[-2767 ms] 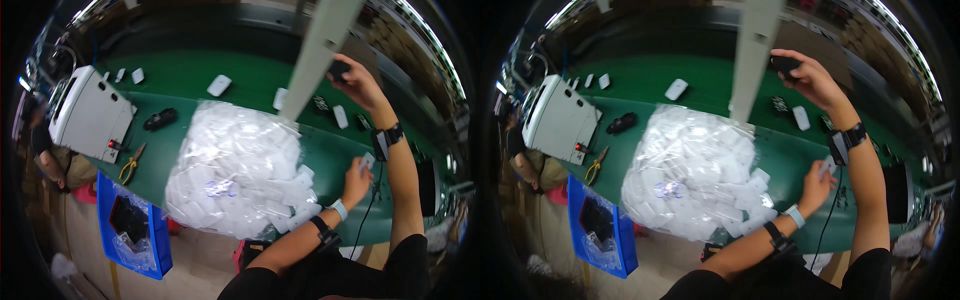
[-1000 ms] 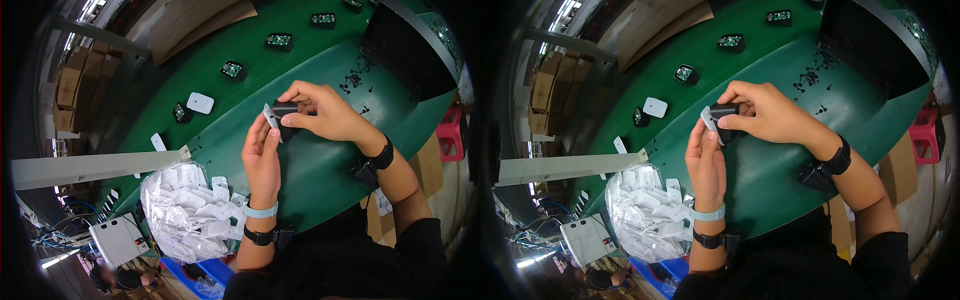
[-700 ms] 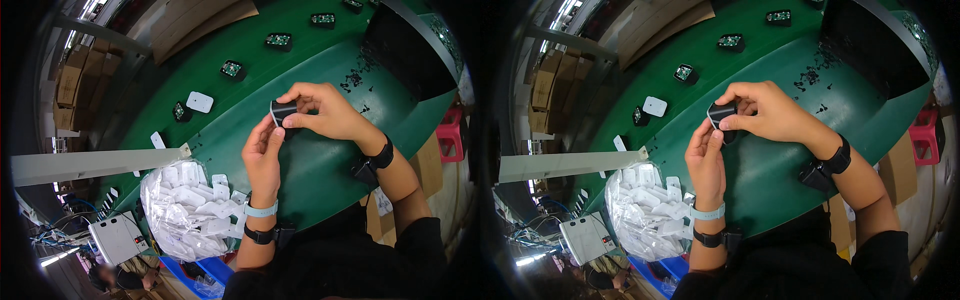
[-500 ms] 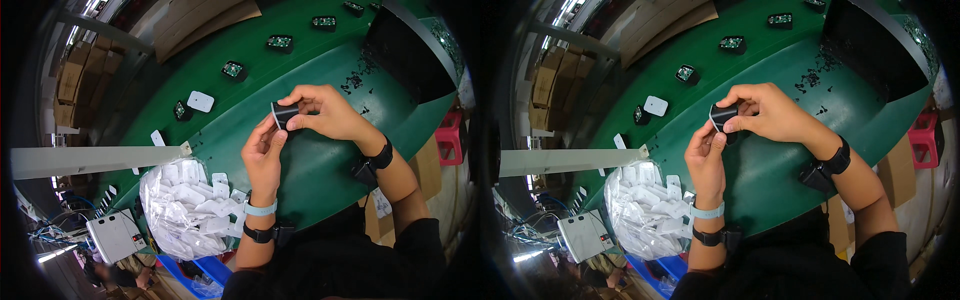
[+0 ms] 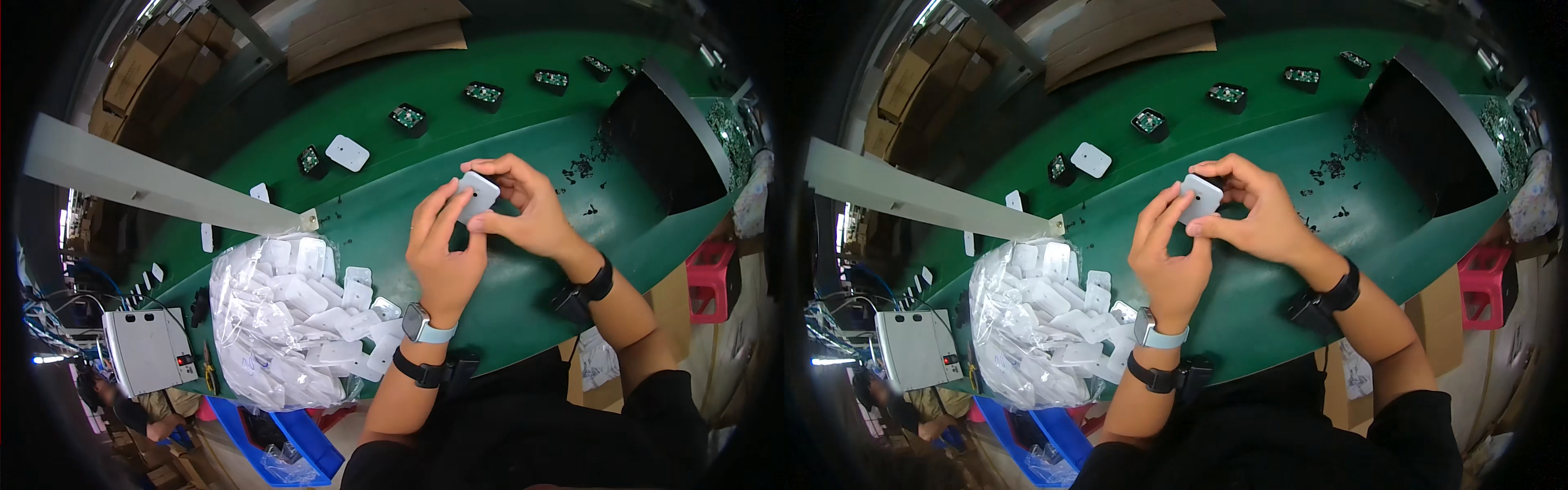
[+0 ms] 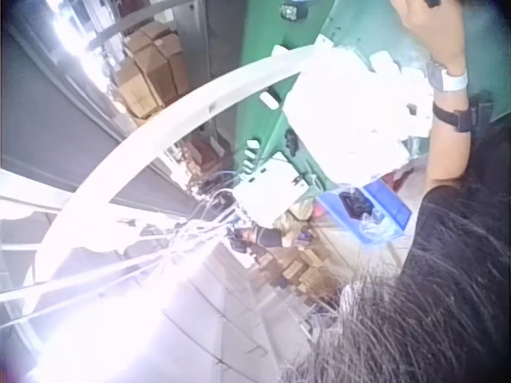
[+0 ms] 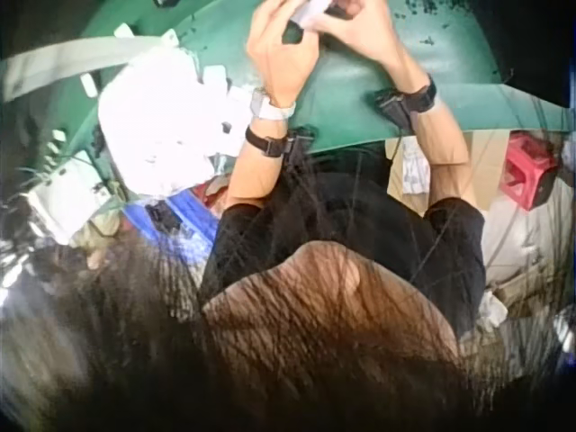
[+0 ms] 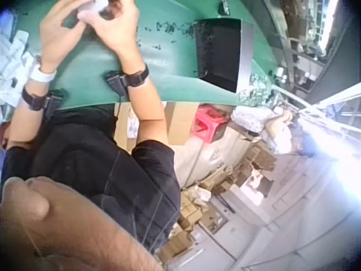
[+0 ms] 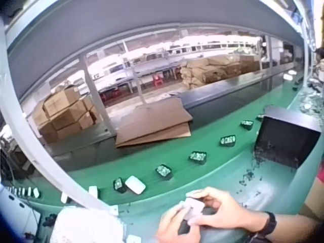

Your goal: The person assembles small electronic devices by inserting green circuit boards into white plastic casings. They pick up a casing and a board, align the components, and press them together to form a unit. The person repeats this process for multiple units, placing the finished assemblies on the green workbench.

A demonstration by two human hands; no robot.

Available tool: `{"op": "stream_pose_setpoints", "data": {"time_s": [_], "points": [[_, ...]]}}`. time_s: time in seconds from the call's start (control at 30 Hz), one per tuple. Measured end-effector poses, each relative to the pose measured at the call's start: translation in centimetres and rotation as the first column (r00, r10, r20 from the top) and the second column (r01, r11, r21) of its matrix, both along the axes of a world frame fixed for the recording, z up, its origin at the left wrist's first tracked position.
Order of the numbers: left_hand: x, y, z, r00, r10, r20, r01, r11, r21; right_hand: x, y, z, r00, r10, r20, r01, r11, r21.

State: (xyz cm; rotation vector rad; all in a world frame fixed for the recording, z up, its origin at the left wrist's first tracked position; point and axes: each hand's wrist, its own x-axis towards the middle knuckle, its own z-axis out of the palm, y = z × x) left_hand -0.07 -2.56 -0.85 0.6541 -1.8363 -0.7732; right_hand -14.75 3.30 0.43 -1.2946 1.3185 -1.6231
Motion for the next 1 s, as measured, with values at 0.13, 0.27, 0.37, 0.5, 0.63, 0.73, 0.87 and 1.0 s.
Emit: {"op": "stream_pose_setpoints", "data": {"time_s": [0.13, 0.27, 0.37, 0.5, 0.63, 0.73, 0.87, 1.0], "points": [[-0.1, 0.1, 0.0, 0.997, -0.005, -0.074, 0.006, 1.0, 0.019, -0.1, -0.5, -0.9, 0.992, -0.018, 0.124, 0.017, 1.0, 0.008], [-0.4, -0.4, -0.8, 0.95, -0.116, -0.289, 0.244, 0.854, 0.46, -2.1, -0.3, -0.9, 0.981, 0.052, 0.186, -0.054, 0.999, 0.008], [-0.5, 0.0, -1.5, 0.929, -0.109, -0.354, 0.311, 0.749, 0.584, -2.4, -0.2, -0.9, 0.985, 0.044, 0.164, -0.059, 0.994, 0.088], [-0.5, -0.4, -2.3, 0.922, -0.081, -0.379, 0.305, 0.756, 0.579, -1.4, -0.7, 0.0, 0.993, 0.028, 0.117, -0.043, 0.991, 0.128], [-0.3, -1.0, -1.4, 0.955, 0.028, -0.297, 0.177, 0.748, 0.64, -2.3, -3.8, -0.3, 0.995, 0.089, -0.043, -0.08, 0.982, 0.172], [2.7, 0.0, 2.3, 0.984, 0.094, 0.149, -0.125, 0.969, 0.213, -4.0, -9.2, -0.5, 0.986, 0.076, -0.147, -0.041, 0.973, 0.226], [8.6, -0.2, 4.6, 0.882, 0.174, 0.438, -0.18, 0.983, -0.028, -5.2, -12.4, 0.5, 0.746, -0.01, -0.665, 0.271, 0.918, 0.291], [14.5, -1.3, 4.5, 0.782, 0.261, 0.566, -0.293, 0.955, -0.035, -4.7, -13.0, 0.3, 0.618, -0.024, -0.785, 0.313, 0.924, 0.218]]}}
